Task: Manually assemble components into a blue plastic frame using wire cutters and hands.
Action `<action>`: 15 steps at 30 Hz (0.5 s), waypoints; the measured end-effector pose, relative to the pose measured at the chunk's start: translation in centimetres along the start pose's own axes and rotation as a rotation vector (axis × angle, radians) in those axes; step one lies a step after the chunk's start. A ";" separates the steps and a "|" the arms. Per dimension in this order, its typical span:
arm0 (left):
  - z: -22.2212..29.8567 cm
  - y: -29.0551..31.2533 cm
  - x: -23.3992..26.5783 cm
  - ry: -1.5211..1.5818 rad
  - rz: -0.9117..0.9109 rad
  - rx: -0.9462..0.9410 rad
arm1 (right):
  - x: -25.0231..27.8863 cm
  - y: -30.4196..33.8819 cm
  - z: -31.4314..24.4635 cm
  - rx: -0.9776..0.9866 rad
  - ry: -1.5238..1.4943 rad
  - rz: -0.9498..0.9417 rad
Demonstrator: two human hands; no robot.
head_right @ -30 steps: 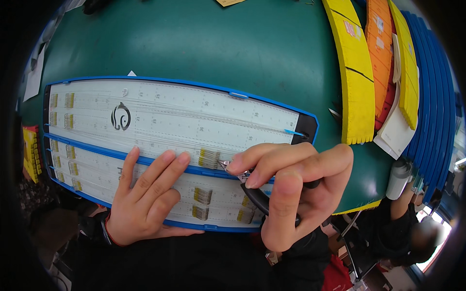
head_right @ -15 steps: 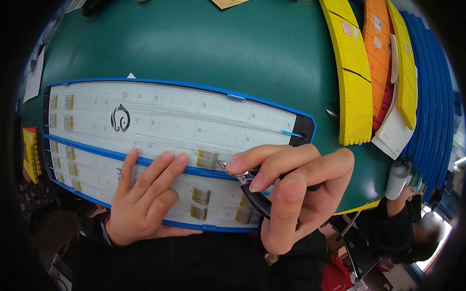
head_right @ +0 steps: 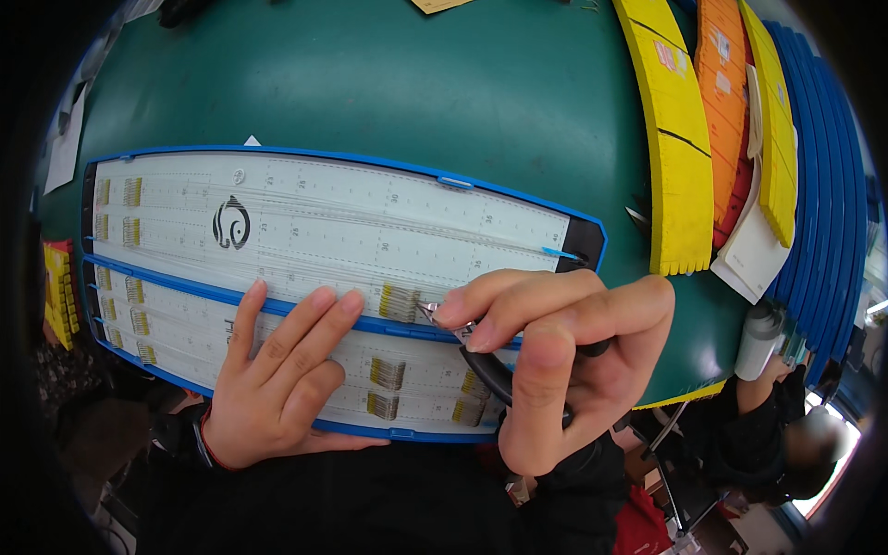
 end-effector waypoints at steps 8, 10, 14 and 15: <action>0.0 0.0 0.3 -0.006 -0.019 -0.001 | -0.2 -0.3 -0.4 -0.033 0.052 -0.091; 0.0 -0.1 0.3 -0.001 -0.014 0.000 | -0.1 -0.3 -0.4 -0.025 0.053 -0.105; 0.0 -0.1 0.3 0.003 -0.008 -0.014 | 0.2 -0.2 0.2 0.073 -0.109 -0.025; 0.0 0.3 0.5 -0.006 -0.008 0.007 | -0.2 -0.2 0.3 0.074 -0.127 -0.031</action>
Point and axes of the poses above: each hand's wrist, its own y-axis away from the middle knuckle, its own x-axis out of the back of the hand, z = x × y, the point moved 3 cm from there along -y, towards the middle knuckle
